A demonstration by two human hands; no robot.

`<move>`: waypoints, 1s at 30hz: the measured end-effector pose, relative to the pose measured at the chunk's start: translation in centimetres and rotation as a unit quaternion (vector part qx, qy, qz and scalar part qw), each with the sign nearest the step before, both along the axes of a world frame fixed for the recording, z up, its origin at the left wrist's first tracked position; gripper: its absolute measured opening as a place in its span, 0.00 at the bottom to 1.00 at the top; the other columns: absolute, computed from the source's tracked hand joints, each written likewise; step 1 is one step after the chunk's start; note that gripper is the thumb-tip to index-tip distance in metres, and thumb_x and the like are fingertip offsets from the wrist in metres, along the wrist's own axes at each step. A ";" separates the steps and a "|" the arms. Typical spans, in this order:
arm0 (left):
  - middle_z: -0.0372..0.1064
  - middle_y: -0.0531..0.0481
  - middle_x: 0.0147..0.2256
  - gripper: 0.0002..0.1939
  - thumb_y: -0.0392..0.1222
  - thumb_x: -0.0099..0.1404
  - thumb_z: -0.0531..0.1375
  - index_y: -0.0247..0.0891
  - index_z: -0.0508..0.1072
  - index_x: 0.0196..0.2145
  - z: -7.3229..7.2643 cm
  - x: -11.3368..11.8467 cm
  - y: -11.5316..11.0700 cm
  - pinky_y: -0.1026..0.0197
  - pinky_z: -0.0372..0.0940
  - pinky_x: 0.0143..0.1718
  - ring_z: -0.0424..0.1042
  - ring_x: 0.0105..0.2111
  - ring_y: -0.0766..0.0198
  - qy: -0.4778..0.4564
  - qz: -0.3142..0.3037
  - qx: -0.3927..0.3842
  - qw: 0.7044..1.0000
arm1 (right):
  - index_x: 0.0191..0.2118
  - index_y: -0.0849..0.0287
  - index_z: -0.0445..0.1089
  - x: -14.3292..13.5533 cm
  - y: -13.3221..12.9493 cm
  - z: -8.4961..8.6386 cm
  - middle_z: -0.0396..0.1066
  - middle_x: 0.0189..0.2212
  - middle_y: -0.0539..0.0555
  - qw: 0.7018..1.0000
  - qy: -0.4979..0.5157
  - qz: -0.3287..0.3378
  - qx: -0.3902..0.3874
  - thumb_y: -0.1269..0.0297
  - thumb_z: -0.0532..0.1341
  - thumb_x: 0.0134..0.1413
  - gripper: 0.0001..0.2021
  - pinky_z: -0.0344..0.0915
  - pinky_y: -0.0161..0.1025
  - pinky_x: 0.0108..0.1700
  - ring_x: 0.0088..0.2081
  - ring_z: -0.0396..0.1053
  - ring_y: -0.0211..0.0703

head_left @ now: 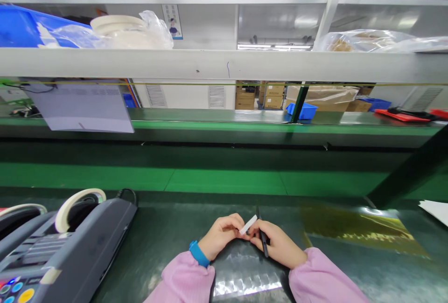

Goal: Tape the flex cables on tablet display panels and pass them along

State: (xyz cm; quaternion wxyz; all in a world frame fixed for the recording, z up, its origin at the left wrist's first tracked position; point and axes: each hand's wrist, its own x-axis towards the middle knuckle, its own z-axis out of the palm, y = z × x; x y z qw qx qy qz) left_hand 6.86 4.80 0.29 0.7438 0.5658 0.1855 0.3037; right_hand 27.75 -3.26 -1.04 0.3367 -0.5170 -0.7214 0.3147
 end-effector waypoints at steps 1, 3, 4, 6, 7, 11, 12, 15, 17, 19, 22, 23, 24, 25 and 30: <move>0.69 0.50 0.32 0.12 0.44 0.57 0.73 0.37 0.78 0.24 0.0 0.0 0.0 0.57 0.66 0.43 0.72 0.33 0.61 0.000 0.001 -0.004 1.000 | 0.43 0.54 0.74 0.0 0.0 -0.1 0.78 0.41 0.54 1.000 0.004 0.004 0.000 0.65 0.61 0.63 0.06 0.66 0.40 0.46 0.42 0.74 0.47; 0.69 0.50 0.29 0.10 0.39 0.55 0.73 0.35 0.77 0.22 -0.2 0.1 0.1 0.60 0.64 0.39 0.70 0.31 0.64 0.005 0.001 -0.011 1.000 | 0.44 0.54 0.74 0.0 0.0 -0.2 0.78 0.41 0.55 1.000 0.008 0.007 0.004 0.63 0.60 0.65 0.07 0.67 0.41 0.47 0.43 0.74 0.47; 0.70 0.50 0.27 0.09 0.36 0.55 0.72 0.35 0.76 0.21 -0.4 0.2 0.1 0.61 0.63 0.38 0.70 0.30 0.65 0.008 0.001 -0.016 1.000 | 0.44 0.54 0.74 0.0 0.0 -0.2 0.78 0.41 0.55 1.000 0.009 0.008 0.009 0.62 0.59 0.66 0.07 0.67 0.42 0.47 0.43 0.74 0.47; 0.69 0.51 0.24 0.06 0.33 0.54 0.69 0.35 0.76 0.23 -0.8 0.4 0.2 0.62 0.62 0.36 0.69 0.28 0.66 0.008 0.007 -0.035 0.999 | 0.44 0.54 0.75 -0.1 0.0 -0.4 0.78 0.40 0.56 1.000 0.012 0.005 0.015 0.61 0.59 0.66 0.08 0.67 0.42 0.47 0.42 0.74 0.47; 0.69 0.52 0.23 0.04 0.32 0.54 0.68 0.35 0.76 0.25 -0.9 0.5 0.2 0.62 0.63 0.37 0.69 0.27 0.66 0.005 0.013 -0.050 0.999 | 0.44 0.53 0.75 -0.1 0.0 -0.4 0.78 0.40 0.55 1.000 0.013 0.000 0.013 0.61 0.60 0.65 0.08 0.67 0.42 0.46 0.41 0.74 0.47; 0.69 0.56 0.28 0.15 0.33 0.54 0.66 0.39 0.73 0.40 -1.0 0.7 0.2 0.57 0.67 0.45 0.70 0.29 0.67 -0.022 0.044 -0.110 0.993 | 0.42 0.54 0.74 -0.2 -0.1 -0.5 0.77 0.37 0.54 0.999 0.018 -0.025 -0.007 0.59 0.61 0.64 0.07 0.68 0.41 0.41 0.37 0.73 0.46; 0.70 0.56 0.29 0.18 0.33 0.54 0.66 0.40 0.72 0.43 -0.9 0.7 0.2 0.55 0.68 0.46 0.71 0.30 0.67 -0.028 0.050 -0.121 0.991 | 0.42 0.54 0.74 -0.2 -0.1 -0.5 0.77 0.37 0.54 0.999 0.020 -0.027 -0.009 0.59 0.61 0.63 0.07 0.68 0.41 0.41 0.37 0.73 0.46; 0.70 0.56 0.31 0.25 0.33 0.54 0.67 0.42 0.68 0.49 -0.7 0.6 0.2 0.54 0.68 0.46 0.72 0.32 0.66 -0.038 0.065 -0.145 0.987 | 0.42 0.53 0.74 -0.2 -0.2 -0.6 0.76 0.37 0.54 0.999 0.023 -0.028 -0.014 0.59 0.61 0.63 0.07 0.69 0.41 0.41 0.37 0.73 0.46; 0.70 0.56 0.33 0.28 0.33 0.55 0.67 0.43 0.66 0.53 -0.6 0.6 0.2 0.54 0.68 0.46 0.72 0.33 0.66 -0.040 0.071 -0.154 0.985 | 0.42 0.53 0.74 -0.3 -0.2 -0.6 0.76 0.36 0.54 0.999 0.022 -0.032 -0.009 0.59 0.60 0.63 0.07 0.69 0.41 0.42 0.37 0.73 0.46; 0.71 0.55 0.33 0.31 0.33 0.55 0.68 0.43 0.65 0.55 -0.5 0.6 0.2 0.54 0.67 0.47 0.73 0.33 0.65 -0.039 0.073 -0.160 0.984 | 0.42 0.53 0.74 -0.3 -0.2 -0.6 0.76 0.36 0.54 0.999 0.018 -0.034 -0.003 0.59 0.60 0.63 0.07 0.69 0.42 0.43 0.37 0.73 0.46; 0.72 0.54 0.34 0.31 0.32 0.54 0.68 0.42 0.65 0.54 -0.4 0.6 0.1 0.54 0.67 0.46 0.75 0.34 0.63 -0.037 0.069 -0.163 0.983 | 0.42 0.53 0.73 -0.3 -0.2 -0.6 0.76 0.36 0.54 0.999 0.013 -0.033 -0.003 0.59 0.60 0.64 0.07 0.69 0.41 0.42 0.37 0.72 0.46; 0.72 0.53 0.34 0.30 0.32 0.54 0.68 0.42 0.65 0.54 -0.3 0.6 0.1 0.55 0.67 0.46 0.75 0.34 0.63 -0.037 0.068 -0.163 0.984 | 0.42 0.53 0.73 -0.3 -0.2 -0.6 0.76 0.36 0.54 0.999 0.012 -0.033 -0.004 0.59 0.60 0.64 0.07 0.69 0.41 0.41 0.37 0.72 0.46; 0.73 0.53 0.34 0.30 0.32 0.54 0.68 0.42 0.66 0.53 -0.3 0.6 0.1 0.55 0.67 0.46 0.75 0.34 0.63 -0.037 0.068 -0.163 0.984 | 0.42 0.53 0.73 -0.3 -0.3 -0.6 0.76 0.36 0.54 0.999 0.011 -0.032 -0.004 0.59 0.60 0.64 0.07 0.68 0.41 0.41 0.37 0.72 0.46; 0.73 0.53 0.34 0.29 0.32 0.54 0.68 0.42 0.66 0.53 -0.3 0.7 0.0 0.55 0.67 0.46 0.75 0.34 0.64 -0.037 0.068 -0.162 0.984 | 0.42 0.53 0.73 -0.3 -0.3 -0.6 0.76 0.36 0.54 0.999 0.009 -0.031 -0.004 0.60 0.60 0.63 0.07 0.68 0.41 0.41 0.37 0.72 0.46; 0.72 0.53 0.34 0.24 0.33 0.55 0.68 0.39 0.70 0.49 -0.4 0.8 0.0 0.56 0.67 0.45 0.75 0.34 0.64 -0.037 0.063 -0.155 0.985 | 0.43 0.53 0.72 -0.3 -0.3 -0.5 0.76 0.37 0.54 1.000 0.008 -0.027 -0.007 0.62 0.59 0.63 0.06 0.68 0.42 0.42 0.37 0.73 0.47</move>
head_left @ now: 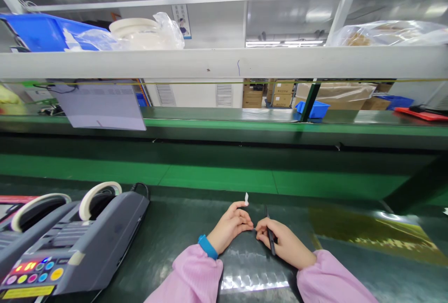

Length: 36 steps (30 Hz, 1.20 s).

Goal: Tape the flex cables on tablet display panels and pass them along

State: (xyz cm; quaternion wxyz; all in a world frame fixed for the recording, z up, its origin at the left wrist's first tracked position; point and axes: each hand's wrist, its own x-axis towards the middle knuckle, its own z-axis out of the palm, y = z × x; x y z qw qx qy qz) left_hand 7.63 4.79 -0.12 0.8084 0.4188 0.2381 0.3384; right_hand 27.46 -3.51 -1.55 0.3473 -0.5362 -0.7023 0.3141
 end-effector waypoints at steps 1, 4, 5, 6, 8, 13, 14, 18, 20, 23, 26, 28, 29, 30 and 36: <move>0.72 0.52 0.33 0.22 0.34 0.55 0.68 0.38 0.71 0.48 -0.1 0.0 0.0 0.57 0.67 0.45 0.74 0.34 0.64 0.001 -0.002 0.001 1.000 | 0.43 0.53 0.72 0.0 0.0 0.0 0.77 0.37 0.54 1.000 0.000 0.000 0.001 0.62 0.59 0.63 0.06 0.68 0.42 0.43 0.37 0.73 0.47; 0.72 0.52 0.33 0.20 0.35 0.55 0.69 0.37 0.72 0.46 -0.2 0.0 0.0 0.57 0.67 0.44 0.74 0.34 0.64 0.002 -0.005 0.005 1.000 | 0.44 0.53 0.71 0.0 0.0 -0.1 0.77 0.37 0.54 1.000 -0.002 0.003 0.003 0.63 0.59 0.63 0.06 0.68 0.42 0.44 0.38 0.73 0.47; 0.72 0.52 0.33 0.20 0.35 0.56 0.69 0.37 0.72 0.46 -0.2 0.0 0.0 0.57 0.68 0.44 0.74 0.34 0.64 0.002 -0.006 0.005 1.000 | 0.44 0.53 0.71 0.1 0.0 -0.1 0.77 0.37 0.54 1.000 -0.002 0.005 0.003 0.63 0.59 0.63 0.06 0.68 0.42 0.45 0.38 0.73 0.47; 0.72 0.52 0.33 0.20 0.36 0.56 0.70 0.37 0.72 0.46 -0.2 0.0 0.0 0.57 0.68 0.44 0.74 0.34 0.64 0.002 -0.006 0.006 1.000 | 0.44 0.53 0.71 0.1 0.0 -0.2 0.77 0.37 0.54 1.000 -0.002 0.007 0.003 0.63 0.59 0.63 0.06 0.68 0.42 0.45 0.39 0.73 0.47; 0.72 0.52 0.33 0.20 0.36 0.55 0.70 0.37 0.72 0.46 -0.2 0.0 0.0 0.57 0.68 0.44 0.74 0.34 0.64 0.001 -0.007 0.007 1.000 | 0.44 0.54 0.71 0.2 0.0 -0.2 0.77 0.38 0.54 1.000 -0.002 0.013 0.003 0.64 0.59 0.63 0.06 0.68 0.42 0.45 0.39 0.73 0.47; 0.72 0.51 0.34 0.19 0.35 0.55 0.69 0.37 0.73 0.46 -0.4 0.0 0.1 0.57 0.68 0.45 0.75 0.34 0.64 0.002 -0.010 0.006 1.000 | 0.44 0.54 0.71 0.3 0.0 0.0 0.77 0.38 0.55 1.000 -0.006 0.014 0.002 0.63 0.58 0.64 0.06 0.68 0.42 0.45 0.39 0.73 0.46; 0.72 0.51 0.34 0.19 0.34 0.56 0.68 0.37 0.73 0.46 -0.5 0.0 0.1 0.57 0.68 0.45 0.75 0.34 0.64 0.003 -0.010 0.006 1.000 | 0.44 0.54 0.71 0.2 0.0 0.1 0.77 0.38 0.55 1.000 -0.006 0.014 0.001 0.63 0.58 0.64 0.06 0.68 0.41 0.44 0.39 0.73 0.46; 0.73 0.51 0.34 0.18 0.34 0.56 0.68 0.37 0.73 0.46 -0.6 0.0 0.1 0.58 0.68 0.45 0.75 0.35 0.64 0.002 -0.009 0.005 1.000 | 0.43 0.54 0.71 0.2 0.0 0.1 0.77 0.37 0.54 1.000 -0.006 0.010 0.000 0.64 0.58 0.64 0.06 0.69 0.41 0.44 0.38 0.73 0.46; 0.73 0.52 0.33 0.18 0.34 0.56 0.68 0.37 0.74 0.45 -0.5 0.0 0.1 0.58 0.68 0.44 0.75 0.35 0.64 0.001 -0.009 0.004 1.000 | 0.43 0.54 0.71 0.2 -0.1 0.0 0.77 0.37 0.54 1.000 -0.008 0.008 0.003 0.63 0.58 0.64 0.06 0.69 0.41 0.44 0.38 0.74 0.46; 0.73 0.51 0.33 0.18 0.35 0.56 0.69 0.36 0.74 0.45 -0.4 0.0 0.1 0.59 0.68 0.44 0.75 0.34 0.64 -0.002 -0.016 0.002 1.000 | 0.43 0.54 0.72 0.1 -0.1 -0.1 0.77 0.37 0.54 1.000 -0.013 0.004 0.010 0.63 0.58 0.64 0.06 0.69 0.41 0.44 0.38 0.74 0.46; 0.73 0.52 0.33 0.18 0.36 0.56 0.71 0.37 0.74 0.45 -0.5 0.0 0.3 0.59 0.68 0.44 0.75 0.35 0.65 -0.005 -0.022 0.000 1.000 | 0.43 0.54 0.72 0.1 0.0 0.0 0.77 0.36 0.54 1.000 -0.020 0.002 0.016 0.63 0.58 0.64 0.06 0.70 0.41 0.43 0.38 0.74 0.45; 0.73 0.52 0.33 0.18 0.40 0.58 0.72 0.37 0.74 0.45 -0.6 0.0 0.2 0.59 0.67 0.45 0.75 0.34 0.65 -0.007 -0.021 -0.002 1.000 | 0.43 0.54 0.72 0.1 -0.1 0.0 0.76 0.36 0.54 1.000 -0.026 0.002 0.017 0.63 0.58 0.65 0.07 0.70 0.40 0.43 0.37 0.74 0.45; 0.73 0.51 0.32 0.19 0.43 0.59 0.72 0.36 0.74 0.45 -0.7 0.1 0.1 0.58 0.67 0.45 0.75 0.34 0.65 -0.006 -0.019 -0.003 1.000 | 0.43 0.53 0.72 0.1 -0.2 -0.1 0.76 0.36 0.53 0.999 -0.029 0.003 0.018 0.62 0.57 0.65 0.07 0.70 0.40 0.42 0.37 0.74 0.45; 0.73 0.51 0.32 0.20 0.46 0.59 0.72 0.36 0.74 0.45 -0.9 0.1 0.0 0.58 0.67 0.46 0.76 0.34 0.64 -0.005 -0.016 -0.004 1.000 | 0.43 0.53 0.72 0.2 -0.3 -0.2 0.76 0.35 0.53 0.999 -0.029 0.005 0.018 0.61 0.57 0.66 0.07 0.71 0.39 0.42 0.36 0.74 0.45; 0.72 0.50 0.29 0.24 0.49 0.54 0.75 0.33 0.75 0.43 -1.7 0.7 -0.9 0.54 0.68 0.46 0.76 0.31 0.63 0.012 0.006 -0.019 1.000 | 0.43 0.52 0.73 1.2 -1.0 -2.8 0.78 0.34 0.52 0.999 -0.014 0.011 0.042 0.54 0.59 0.66 0.09 0.73 0.35 0.40 0.34 0.77 0.43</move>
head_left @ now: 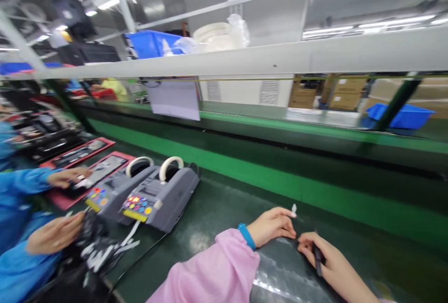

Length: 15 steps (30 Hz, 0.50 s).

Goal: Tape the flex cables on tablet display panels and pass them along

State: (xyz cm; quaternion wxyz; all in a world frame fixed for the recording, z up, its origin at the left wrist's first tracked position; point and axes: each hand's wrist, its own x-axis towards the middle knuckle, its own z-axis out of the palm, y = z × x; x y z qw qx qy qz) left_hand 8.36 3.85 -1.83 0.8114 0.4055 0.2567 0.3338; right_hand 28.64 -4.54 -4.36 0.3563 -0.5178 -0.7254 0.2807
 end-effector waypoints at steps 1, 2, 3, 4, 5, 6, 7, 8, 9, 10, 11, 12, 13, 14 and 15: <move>0.72 0.50 0.29 0.24 0.49 0.54 0.75 0.33 0.75 0.43 -0.1 0.1 0.0 0.53 0.68 0.47 0.76 0.31 0.62 0.002 0.000 -0.002 1.000 | 0.42 0.52 0.73 0.3 0.1 -0.5 0.78 0.34 0.52 1.000 0.002 -0.002 0.008 0.53 0.60 0.66 0.10 0.74 0.34 0.39 0.33 0.77 0.42; 0.72 0.50 0.28 0.24 0.49 0.54 0.75 0.33 0.75 0.43 -0.2 0.1 -0.1 0.52 0.68 0.47 0.77 0.31 0.62 0.002 -0.001 -0.003 1.000 | 0.42 0.51 0.74 0.5 0.2 -0.8 0.79 0.33 0.52 1.000 0.003 -0.002 0.015 0.52 0.61 0.64 0.10 0.74 0.33 0.38 0.32 0.78 0.42; 0.72 0.50 0.28 0.23 0.49 0.55 0.75 0.33 0.75 0.43 -0.3 0.1 -0.1 0.51 0.68 0.48 0.77 0.32 0.61 0.001 -0.002 -0.004 1.000 | 0.42 0.51 0.75 0.6 0.3 -1.1 0.79 0.33 0.51 1.000 0.005 -0.002 0.023 0.51 0.62 0.64 0.11 0.74 0.32 0.37 0.32 0.78 0.42; 0.72 0.50 0.28 0.23 0.49 0.55 0.74 0.33 0.75 0.42 -0.4 0.1 -0.1 0.51 0.68 0.49 0.77 0.32 0.62 0.000 -0.003 -0.004 1.000 | 0.42 0.51 0.75 0.8 0.4 -1.3 0.79 0.32 0.52 1.000 0.006 -0.001 0.029 0.50 0.62 0.63 0.12 0.75 0.31 0.36 0.31 0.79 0.42; 0.72 0.50 0.28 0.22 0.49 0.56 0.74 0.33 0.75 0.42 -0.4 0.2 -0.2 0.51 0.68 0.49 0.77 0.31 0.62 -0.001 -0.004 -0.004 1.000 | 0.42 0.51 0.75 0.8 0.5 -1.3 0.80 0.32 0.52 0.999 0.008 0.000 0.035 0.49 0.63 0.63 0.12 0.75 0.31 0.36 0.31 0.79 0.42; 0.72 0.50 0.28 0.22 0.48 0.56 0.74 0.33 0.75 0.42 -0.5 0.2 -0.2 0.51 0.68 0.49 0.77 0.31 0.62 -0.003 -0.005 -0.004 1.000 | 0.42 0.51 0.76 0.8 0.5 -1.2 0.80 0.32 0.52 0.999 0.009 0.002 0.041 0.49 0.63 0.63 0.13 0.75 0.30 0.36 0.31 0.80 0.42; 0.71 0.51 0.28 0.21 0.48 0.56 0.74 0.33 0.75 0.42 -0.5 0.2 -0.2 0.51 0.68 0.49 0.77 0.31 0.62 -0.004 -0.007 -0.003 1.000 | 0.42 0.51 0.76 0.8 0.5 -1.1 0.80 0.32 0.52 0.999 0.011 0.004 0.046 0.49 0.62 0.63 0.13 0.75 0.30 0.36 0.31 0.80 0.42; 0.71 0.51 0.29 0.21 0.48 0.56 0.74 0.33 0.75 0.42 -0.5 0.2 -0.2 0.51 0.68 0.49 0.77 0.31 0.63 -0.006 -0.008 -0.002 1.000 | 0.41 0.51 0.76 0.7 0.5 -0.9 0.80 0.31 0.52 0.999 0.011 0.004 0.051 0.48 0.62 0.63 0.13 0.75 0.29 0.36 0.31 0.80 0.42; 0.71 0.51 0.29 0.21 0.48 0.56 0.73 0.33 0.75 0.42 -0.5 0.2 -0.2 0.51 0.68 0.49 0.76 0.31 0.63 -0.007 -0.010 0.000 1.000 | 0.41 0.51 0.76 0.6 0.5 -0.8 0.80 0.31 0.52 0.999 0.011 0.005 0.053 0.48 0.62 0.63 0.13 0.75 0.29 0.36 0.31 0.80 0.41; 0.71 0.51 0.29 0.21 0.47 0.56 0.73 0.33 0.75 0.42 -0.5 0.2 -0.2 0.51 0.68 0.49 0.76 0.31 0.63 -0.008 -0.011 0.002 1.000 | 0.41 0.51 0.76 0.6 0.4 -0.7 0.80 0.31 0.52 0.998 0.010 0.005 0.055 0.48 0.62 0.63 0.13 0.75 0.29 0.36 0.31 0.80 0.41; 0.71 0.51 0.29 0.20 0.47 0.57 0.73 0.33 0.75 0.42 -0.5 0.1 -0.2 0.51 0.67 0.50 0.76 0.32 0.63 -0.009 -0.012 0.004 1.000 | 0.41 0.51 0.76 0.5 0.4 -0.6 0.80 0.31 0.52 0.998 0.008 0.004 0.054 0.48 0.62 0.63 0.13 0.75 0.29 0.36 0.31 0.80 0.41; 0.71 0.50 0.30 0.20 0.47 0.57 0.73 0.33 0.75 0.42 -0.5 0.1 -0.2 0.51 0.67 0.50 0.76 0.32 0.63 -0.010 -0.013 0.005 1.000 | 0.41 0.52 0.76 0.5 0.4 -0.6 0.80 0.31 0.52 0.999 0.008 0.002 0.052 0.48 0.62 0.64 0.14 0.75 0.29 0.36 0.31 0.80 0.42; 0.72 0.50 0.30 0.20 0.47 0.57 0.73 0.33 0.75 0.42 -0.5 0.1 -0.2 0.51 0.67 0.50 0.76 0.32 0.63 -0.010 -0.015 0.007 1.000 | 0.41 0.52 0.76 0.4 0.4 -0.6 0.80 0.32 0.52 0.999 0.008 0.001 0.048 0.47 0.62 0.64 0.14 0.76 0.30 0.37 0.32 0.80 0.42; 0.72 0.50 0.30 0.21 0.47 0.56 0.73 0.33 0.75 0.42 -0.5 0.1 -0.2 0.51 0.67 0.51 0.76 0.32 0.63 -0.010 -0.016 0.008 1.000 | 0.41 0.52 0.76 0.4 0.4 -0.7 0.80 0.32 0.53 0.999 0.009 0.000 0.044 0.47 0.62 0.63 0.15 0.76 0.30 0.37 0.32 0.80 0.42; 0.72 0.50 0.30 0.21 0.47 0.56 0.74 0.33 0.75 0.42 -0.5 0.1 -0.2 0.51 0.67 0.50 0.76 0.32 0.63 -0.010 -0.017 0.009 1.000 | 0.41 0.52 0.76 0.4 0.4 -0.8 0.81 0.32 0.53 0.999 0.011 -0.001 0.040 0.46 0.61 0.63 0.15 0.76 0.31 0.38 0.32 0.80 0.43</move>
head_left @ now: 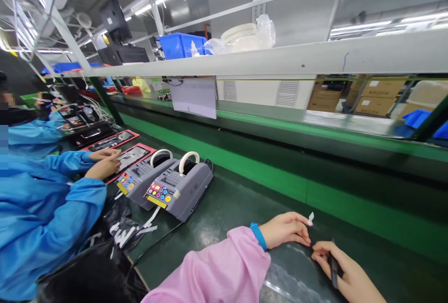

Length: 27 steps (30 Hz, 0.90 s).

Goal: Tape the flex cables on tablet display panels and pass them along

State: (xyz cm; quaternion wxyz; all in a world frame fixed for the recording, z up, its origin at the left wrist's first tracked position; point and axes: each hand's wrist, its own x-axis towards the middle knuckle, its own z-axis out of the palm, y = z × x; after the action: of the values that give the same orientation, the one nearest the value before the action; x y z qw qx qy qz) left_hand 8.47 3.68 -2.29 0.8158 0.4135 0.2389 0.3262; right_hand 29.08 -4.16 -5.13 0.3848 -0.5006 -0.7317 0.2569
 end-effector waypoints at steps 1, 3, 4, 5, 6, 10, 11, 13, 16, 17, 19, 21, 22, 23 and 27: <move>0.72 0.51 0.30 0.21 0.47 0.56 0.74 0.33 0.75 0.42 0.0 0.0 0.0 0.52 0.67 0.50 0.76 0.32 0.63 0.000 -0.001 0.001 1.000 | 0.42 0.52 0.76 0.0 0.0 -0.1 0.81 0.33 0.54 1.000 0.002 -0.001 -0.003 0.46 0.61 0.63 0.15 0.76 0.31 0.38 0.33 0.80 0.43; 0.72 0.51 0.29 0.21 0.47 0.56 0.74 0.34 0.74 0.41 0.1 0.0 0.0 0.52 0.67 0.50 0.76 0.32 0.63 0.000 -0.001 0.002 1.000 | 0.42 0.52 0.76 0.1 0.0 -0.2 0.81 0.33 0.54 1.000 0.006 -0.003 -0.005 0.46 0.62 0.63 0.16 0.76 0.32 0.37 0.32 0.80 0.44; 0.72 0.51 0.29 0.21 0.47 0.56 0.73 0.34 0.74 0.41 0.0 0.0 0.0 0.52 0.67 0.49 0.76 0.31 0.63 0.000 -0.001 0.002 1.000 | 0.41 0.51 0.76 0.1 0.0 -0.2 0.80 0.33 0.54 1.000 0.007 -0.003 -0.004 0.46 0.62 0.63 0.15 0.76 0.33 0.37 0.32 0.80 0.44; 0.72 0.51 0.29 0.20 0.48 0.56 0.73 0.34 0.74 0.41 0.0 0.0 0.0 0.52 0.67 0.49 0.76 0.31 0.63 0.000 0.000 0.003 1.000 | 0.41 0.51 0.76 0.1 0.1 -0.2 0.80 0.32 0.53 1.000 0.008 -0.003 -0.004 0.46 0.62 0.63 0.15 0.76 0.33 0.37 0.32 0.80 0.44; 0.72 0.51 0.29 0.20 0.48 0.56 0.73 0.34 0.74 0.41 0.0 0.1 0.1 0.53 0.67 0.49 0.76 0.31 0.63 -0.001 0.000 0.003 1.000 | 0.40 0.51 0.76 0.0 0.1 -0.2 0.80 0.32 0.53 1.000 0.008 -0.002 -0.005 0.47 0.62 0.63 0.14 0.76 0.33 0.37 0.31 0.80 0.44; 0.72 0.50 0.29 0.21 0.48 0.55 0.73 0.34 0.74 0.41 -0.1 0.1 0.2 0.53 0.67 0.48 0.76 0.32 0.63 -0.003 -0.001 0.003 1.000 | 0.40 0.51 0.75 -0.1 0.1 -0.2 0.80 0.33 0.53 1.000 0.002 0.000 -0.009 0.48 0.62 0.64 0.12 0.76 0.34 0.37 0.32 0.79 0.44; 0.72 0.50 0.29 0.22 0.48 0.55 0.74 0.34 0.74 0.41 -0.1 0.1 0.2 0.53 0.67 0.48 0.76 0.32 0.63 -0.003 -0.001 0.003 1.000 | 0.41 0.51 0.75 -0.1 0.1 -0.2 0.80 0.33 0.53 1.000 0.001 -0.001 -0.009 0.48 0.62 0.64 0.13 0.76 0.34 0.38 0.33 0.79 0.45; 0.72 0.51 0.29 0.22 0.48 0.54 0.74 0.35 0.74 0.41 -0.1 0.0 0.1 0.53 0.68 0.48 0.76 0.32 0.63 -0.003 0.000 0.003 1.000 | 0.41 0.51 0.75 -0.2 0.0 -0.2 0.80 0.33 0.53 1.000 0.001 -0.003 -0.009 0.48 0.61 0.64 0.13 0.76 0.34 0.38 0.33 0.80 0.45; 0.72 0.51 0.29 0.21 0.48 0.56 0.73 0.35 0.74 0.41 -0.1 0.1 0.1 0.52 0.67 0.48 0.76 0.32 0.63 -0.002 0.002 0.004 1.000 | 0.41 0.51 0.75 -0.1 0.1 0.0 0.80 0.34 0.53 1.000 0.003 0.001 -0.013 0.47 0.62 0.64 0.13 0.76 0.34 0.38 0.33 0.80 0.44; 0.72 0.51 0.29 0.21 0.48 0.56 0.73 0.35 0.74 0.41 -0.1 0.1 0.1 0.52 0.67 0.49 0.76 0.32 0.63 -0.001 0.002 0.004 1.000 | 0.41 0.51 0.75 -0.1 0.1 0.0 0.80 0.34 0.53 1.000 0.004 0.003 -0.013 0.47 0.62 0.64 0.13 0.76 0.34 0.38 0.32 0.80 0.44; 0.72 0.51 0.29 0.20 0.48 0.57 0.73 0.34 0.74 0.41 -0.1 0.1 0.1 0.52 0.67 0.49 0.76 0.32 0.63 0.002 0.003 0.004 1.000 | 0.41 0.51 0.75 0.0 0.1 0.0 0.80 0.33 0.53 1.000 0.006 0.004 -0.014 0.47 0.62 0.64 0.14 0.76 0.34 0.38 0.33 0.80 0.44; 0.72 0.50 0.29 0.20 0.47 0.57 0.73 0.34 0.74 0.41 -0.1 0.1 0.1 0.52 0.68 0.49 0.76 0.32 0.63 0.005 0.003 0.002 1.000 | 0.41 0.51 0.75 0.0 0.1 0.0 0.80 0.33 0.53 1.000 0.008 0.003 -0.016 0.46 0.61 0.64 0.14 0.76 0.34 0.38 0.32 0.80 0.44; 0.72 0.50 0.29 0.20 0.47 0.57 0.73 0.34 0.74 0.41 -0.1 0.1 0.1 0.52 0.68 0.49 0.76 0.32 0.63 0.007 0.003 0.002 1.000 | 0.41 0.51 0.75 0.1 0.1 -0.1 0.80 0.33 0.53 1.000 0.008 0.003 -0.018 0.46 0.61 0.64 0.15 0.76 0.34 0.38 0.32 0.79 0.45; 0.71 0.50 0.29 0.19 0.47 0.58 0.72 0.34 0.74 0.41 -0.1 0.1 0.1 0.52 0.68 0.49 0.76 0.32 0.63 0.009 0.004 0.002 1.000 | 0.41 0.51 0.75 0.1 0.1 -0.1 0.80 0.33 0.53 1.000 0.008 0.003 -0.021 0.45 0.61 0.64 0.15 0.76 0.35 0.38 0.33 0.79 0.45; 0.72 0.50 0.29 0.19 0.47 0.58 0.72 0.34 0.74 0.41 0.3 0.0 0.1 0.53 0.68 0.48 0.76 0.32 0.63 0.019 0.006 0.003 1.000 | 0.42 0.51 0.75 -0.1 0.0 0.0 0.79 0.33 0.54 0.999 0.003 -0.005 -0.033 0.46 0.61 0.64 0.15 0.75 0.36 0.38 0.32 0.78 0.45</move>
State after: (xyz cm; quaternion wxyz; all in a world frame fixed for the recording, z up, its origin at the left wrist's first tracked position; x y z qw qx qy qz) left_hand 8.50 3.82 -1.99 0.8078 0.4204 0.2558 0.3243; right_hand 28.98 -4.15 -5.15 0.3712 -0.5160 -0.7193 0.2802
